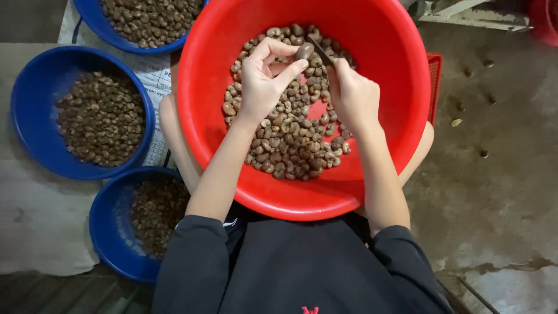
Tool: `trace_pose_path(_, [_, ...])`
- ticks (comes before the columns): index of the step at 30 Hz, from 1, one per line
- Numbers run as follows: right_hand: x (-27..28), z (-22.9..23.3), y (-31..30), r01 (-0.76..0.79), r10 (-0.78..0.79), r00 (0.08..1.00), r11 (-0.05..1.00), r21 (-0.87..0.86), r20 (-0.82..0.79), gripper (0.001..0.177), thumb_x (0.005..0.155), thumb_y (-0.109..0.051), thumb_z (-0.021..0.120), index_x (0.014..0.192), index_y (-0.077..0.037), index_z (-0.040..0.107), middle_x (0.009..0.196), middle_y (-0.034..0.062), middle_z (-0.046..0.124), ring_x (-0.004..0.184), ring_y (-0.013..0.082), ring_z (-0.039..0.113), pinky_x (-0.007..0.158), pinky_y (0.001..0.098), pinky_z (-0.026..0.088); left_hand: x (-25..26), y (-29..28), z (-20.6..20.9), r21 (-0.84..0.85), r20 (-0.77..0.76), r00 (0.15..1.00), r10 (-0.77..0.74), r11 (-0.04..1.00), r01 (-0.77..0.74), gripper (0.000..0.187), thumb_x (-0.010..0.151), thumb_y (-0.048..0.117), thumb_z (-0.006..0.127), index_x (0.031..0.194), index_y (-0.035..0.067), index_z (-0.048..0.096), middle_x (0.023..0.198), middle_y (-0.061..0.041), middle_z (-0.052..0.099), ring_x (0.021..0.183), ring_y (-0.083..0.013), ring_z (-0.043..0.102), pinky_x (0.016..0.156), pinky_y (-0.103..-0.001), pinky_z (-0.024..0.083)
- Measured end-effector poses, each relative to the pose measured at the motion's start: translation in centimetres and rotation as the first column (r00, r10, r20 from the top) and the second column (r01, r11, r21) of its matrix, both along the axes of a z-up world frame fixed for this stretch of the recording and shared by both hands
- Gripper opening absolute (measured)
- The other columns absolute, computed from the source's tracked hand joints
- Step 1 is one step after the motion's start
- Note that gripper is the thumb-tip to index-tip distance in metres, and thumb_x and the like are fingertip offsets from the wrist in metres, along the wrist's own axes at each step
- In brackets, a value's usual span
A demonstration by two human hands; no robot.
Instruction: A person uses a small knife to manually scrape or peel individual nuts from a large bowl.
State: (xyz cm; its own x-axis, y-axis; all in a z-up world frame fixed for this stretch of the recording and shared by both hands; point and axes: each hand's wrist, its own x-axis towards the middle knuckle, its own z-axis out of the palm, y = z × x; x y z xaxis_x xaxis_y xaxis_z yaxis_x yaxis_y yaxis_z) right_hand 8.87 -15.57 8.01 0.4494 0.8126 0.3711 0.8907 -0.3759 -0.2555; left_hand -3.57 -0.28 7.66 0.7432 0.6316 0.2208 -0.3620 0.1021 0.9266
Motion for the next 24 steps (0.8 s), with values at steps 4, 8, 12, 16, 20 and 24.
trace_pose_path(4, [0.6, -0.3, 0.0, 0.066, 0.087, 0.775, 0.974, 0.218, -0.626, 0.014, 0.109, -0.011, 0.057, 0.11, 0.001, 0.065, 0.071, 0.003, 0.063, 0.056, 0.0128, 0.055, 0.049, 0.0263, 0.042, 0.4, -0.3, 1.3, 0.251, -0.055, 0.998, 0.026, 0.968, -0.012, 0.021, 0.088, -0.012, 0.074, 0.102, -0.002, 0.062, 0.107, -0.012, 0.068, 0.092, -0.0205, 0.072, 0.083, -0.029, 0.068])
trace_pose_path(8, [0.0, -0.2, -0.1, 0.211, 0.352, 0.098, 0.907, 0.365, -0.931, 0.022, 0.103, -0.019, 0.062, 0.118, -0.003, 0.057, 0.079, -0.0022, 0.057, 0.06, 0.0028, 0.045, 0.049, 0.0157, 0.032, 0.4, -0.9, 1.0, 0.51, -0.052, 0.998, -0.041, 0.858, 0.062, 0.027, 0.083, -0.015, 0.077, 0.1, 0.0, 0.061, 0.114, -0.01, 0.066, 0.092, -0.0181, 0.066, 0.079, -0.027, 0.06])
trace_pose_path(12, [0.6, -2.0, -0.2, 0.326, 0.434, -0.078, 0.862, 0.389, -0.897, 0.029, 0.098, -0.007, 0.066, 0.125, -0.001, 0.058, 0.087, 0.0028, 0.06, 0.059, 0.004, 0.044, 0.047, 0.0171, 0.03, 0.2, -1.0, 1.6, 0.432, -0.03, 0.995, -0.097, 0.896, 0.1, 0.022, 0.088, -0.016, 0.076, 0.102, -0.003, 0.066, 0.118, -0.011, 0.064, 0.095, -0.0189, 0.068, 0.083, -0.027, 0.061])
trace_pose_path(16, [0.4, -0.9, -0.2, 0.34, 0.482, -0.078, 0.836, 0.431, -0.873, 0.027, 0.096, -0.006, 0.065, 0.122, -0.003, 0.057, 0.087, 0.0012, 0.059, 0.059, 0.0036, 0.041, 0.049, 0.0174, 0.025, 0.5, -1.1, 0.8, 0.289, -0.088, 0.991, -0.102, 0.949, 0.123, 0.045, 0.092, -0.009, 0.073, 0.131, 0.009, 0.06, 0.134, -0.005, 0.056, 0.115, -0.0156, 0.062, 0.089, -0.021, 0.066])
trace_pose_path(20, [-0.1, 0.1, -0.1, 0.177, 0.396, 0.31, 0.869, 0.462, -0.864, 0.028, 0.098, -0.004, 0.068, 0.124, -0.002, 0.058, 0.098, 0.0039, 0.063, 0.076, 0.0084, 0.052, 0.067, 0.021, 0.041, 0.7, -1.0, 0.1, 0.156, -0.125, 0.976, -0.176, 0.968, 0.195, 0.025, 0.1, 0.002, 0.066, 0.125, 0.0, 0.064, 0.113, -0.01, 0.068, 0.092, -0.0145, 0.069, 0.076, -0.022, 0.065])
trace_pose_path(24, [0.6, -0.7, -0.1, -0.004, 0.242, 0.8, 0.917, 0.398, -0.549, 0.026, 0.103, -0.004, 0.072, 0.123, 0.004, 0.058, 0.083, 0.0067, 0.068, 0.064, 0.014, 0.057, 0.055, 0.0251, 0.042, 1.2, -0.2, -0.9, 0.204, -0.125, 0.991, -0.043, 0.977, 0.068, 0.026, 0.098, -0.001, 0.069, 0.122, 0.007, 0.064, 0.106, -0.01, 0.075, 0.089, -0.0162, 0.075, 0.072, -0.024, 0.07])
